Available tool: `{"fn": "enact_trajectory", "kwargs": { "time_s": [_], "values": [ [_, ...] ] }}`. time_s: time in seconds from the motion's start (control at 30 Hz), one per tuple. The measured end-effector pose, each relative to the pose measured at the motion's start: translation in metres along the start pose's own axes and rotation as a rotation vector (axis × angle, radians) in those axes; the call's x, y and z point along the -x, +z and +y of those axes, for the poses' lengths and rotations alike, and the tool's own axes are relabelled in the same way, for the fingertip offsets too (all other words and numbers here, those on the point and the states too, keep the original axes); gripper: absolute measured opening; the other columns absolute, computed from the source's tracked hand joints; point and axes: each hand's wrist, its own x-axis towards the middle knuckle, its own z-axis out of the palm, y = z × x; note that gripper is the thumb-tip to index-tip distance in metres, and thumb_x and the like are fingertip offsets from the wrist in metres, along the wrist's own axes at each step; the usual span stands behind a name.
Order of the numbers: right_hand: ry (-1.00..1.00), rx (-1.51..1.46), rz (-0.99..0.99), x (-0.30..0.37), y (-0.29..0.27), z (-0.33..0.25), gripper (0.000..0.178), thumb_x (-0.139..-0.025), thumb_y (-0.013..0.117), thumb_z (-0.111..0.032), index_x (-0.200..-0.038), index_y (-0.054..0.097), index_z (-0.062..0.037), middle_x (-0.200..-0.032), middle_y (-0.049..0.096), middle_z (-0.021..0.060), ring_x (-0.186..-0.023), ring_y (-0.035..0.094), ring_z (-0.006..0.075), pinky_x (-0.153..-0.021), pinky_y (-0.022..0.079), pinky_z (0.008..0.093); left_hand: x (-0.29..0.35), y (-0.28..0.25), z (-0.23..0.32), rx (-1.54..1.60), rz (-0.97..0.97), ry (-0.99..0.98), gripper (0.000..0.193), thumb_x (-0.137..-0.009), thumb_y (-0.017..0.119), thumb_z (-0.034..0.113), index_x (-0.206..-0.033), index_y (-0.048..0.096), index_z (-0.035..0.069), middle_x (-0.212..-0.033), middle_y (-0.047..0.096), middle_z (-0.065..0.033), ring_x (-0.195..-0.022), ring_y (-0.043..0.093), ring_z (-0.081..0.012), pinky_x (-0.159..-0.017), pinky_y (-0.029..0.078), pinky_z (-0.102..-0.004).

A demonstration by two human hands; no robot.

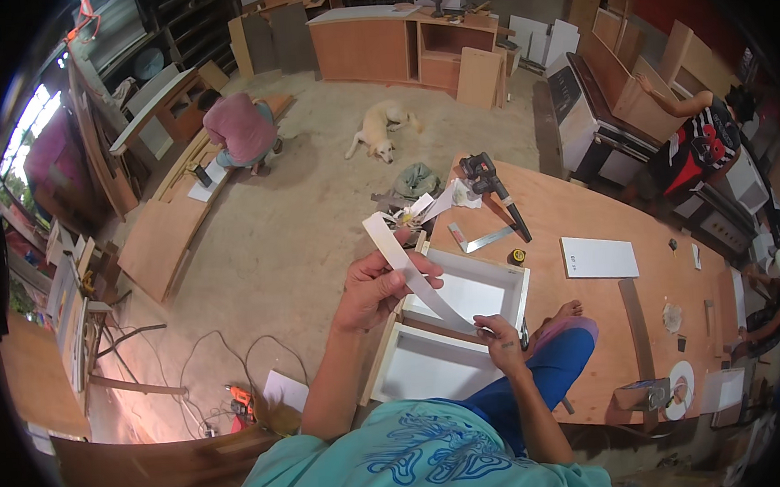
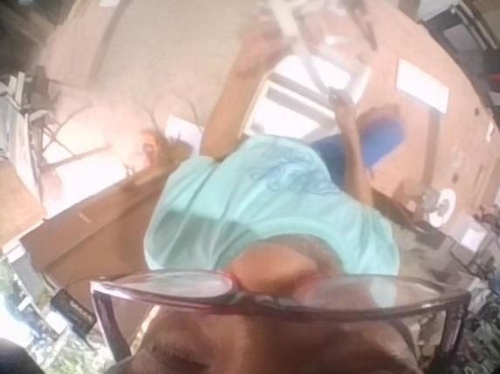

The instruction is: The person applies thin wooden strips to the edges of white drawer boxes on a workbench. They measure, cut, and fit the strips along the drawer fronts and sides, occasionally wiping the surfaces with a cloth.

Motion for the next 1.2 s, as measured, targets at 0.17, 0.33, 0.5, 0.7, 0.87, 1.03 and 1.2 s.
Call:
{"fn": "enact_trajectory", "kwargs": {
  "time_s": [0.17,0.33,0.5,0.7,0.87,1.03,1.2],
  "values": [
    [-0.069,0.006,0.077,-0.007,-0.02,0.008,0.022,-0.084,0.062,0.003,-0.104,0.067,-0.0034,-0.105,0.063,0.0093,-0.1,0.06,0.0198,-0.088,0.048,0.0295,-0.002,-0.009,-0.015,-0.011,-0.035,0.049,0.057,-0.083,0.07,0.007,-0.135,0.049,0.01,-0.11,0.065,-0.0196,-0.103,0.063,-0.0367,-0.091,0.05,-0.0485],
    [0.19,-0.347,0.039,-0.028,-0.062,-0.068,0.023,-0.089,0.057,-0.002,-0.111,0.061,0.0026,-0.106,0.064,0.0111,-0.101,0.061,0.0182,-0.084,0.053,0.0315,0.012,-0.057,-0.004,0.238,0.085,0.26,0.054,-0.087,0.064,0.003,-0.137,0.045,0.01,-0.124,0.056,-0.0099,-0.115,0.056,-0.025,-0.096,0.052,-0.0388],
    [-0.048,-0.849,0.036,-0.018,-0.085,-0.146,0.04,-0.088,0.059,0.002,-0.127,0.052,0.0021,-0.106,0.064,0.0174,-0.091,0.065,0.0216,-0.073,0.058,0.0332,0.022,-0.121,-0.014,0.351,0.432,0.449,0.048,-0.092,0.058,0.005,-0.138,0.043,0.004,-0.132,0.053,-0.0111,-0.123,0.051,-0.0243,-0.108,0.043,-0.0408],
    [-0.251,-0.963,-0.036,-0.004,-0.077,-0.19,0.044,-0.091,0.054,0.003,-0.135,0.046,0.0023,-0.119,0.06,0.027,-0.1,0.066,0.0286,-0.082,0.059,0.0394,0.044,-0.151,-0.037,0.433,0.406,0.445,0.044,-0.096,0.052,0.005,-0.138,0.041,0.002,-0.135,0.05,-0.013,-0.123,0.05,-0.025,-0.107,0.044,-0.0443],
    [-0.228,-0.926,-0.058,0.003,-0.073,-0.199,0.047,-0.091,0.05,0.005,-0.137,0.044,0.0014,-0.12,0.059,0.028,-0.1,0.066,0.029,-0.082,0.059,0.0389,0.049,-0.153,-0.045,0.553,0.371,0.432,0.042,-0.096,0.051,0.004,-0.137,0.043,0.002,-0.128,0.052,-0.0137,-0.121,0.051,-0.0258,-0.106,0.046,-0.0443],
    [-0.203,-0.63,-0.024,0.005,-0.074,-0.19,0.044,-0.088,0.052,0.006,-0.131,0.051,0.0001,-0.116,0.064,0.0199,-0.099,0.066,0.0229,-0.082,0.056,0.0334,0.054,-0.153,-0.037,0.615,0.359,0.382,0.041,-0.096,0.052,0.004,-0.136,0.045,0.004,-0.122,0.055,-0.0124,-0.111,0.056,-0.0246,-0.099,0.05,-0.0447],
    [-0.171,0.593,-0.088,-0.012,-0.079,-0.134,0.037,-0.084,0.056,0.007,-0.12,0.059,-0.0019,-0.113,0.065,0.0132,-0.1,0.064,0.0206,-0.083,0.051,0.0305,0.022,-0.1,0.006,0.274,0.15,0.324,0.045,-0.094,0.053,0.004,-0.138,0.041,0.004,-0.113,0.059,-0.0095,-0.1,0.061,-0.0205,-0.088,0.053,-0.0415]
  ]
}}
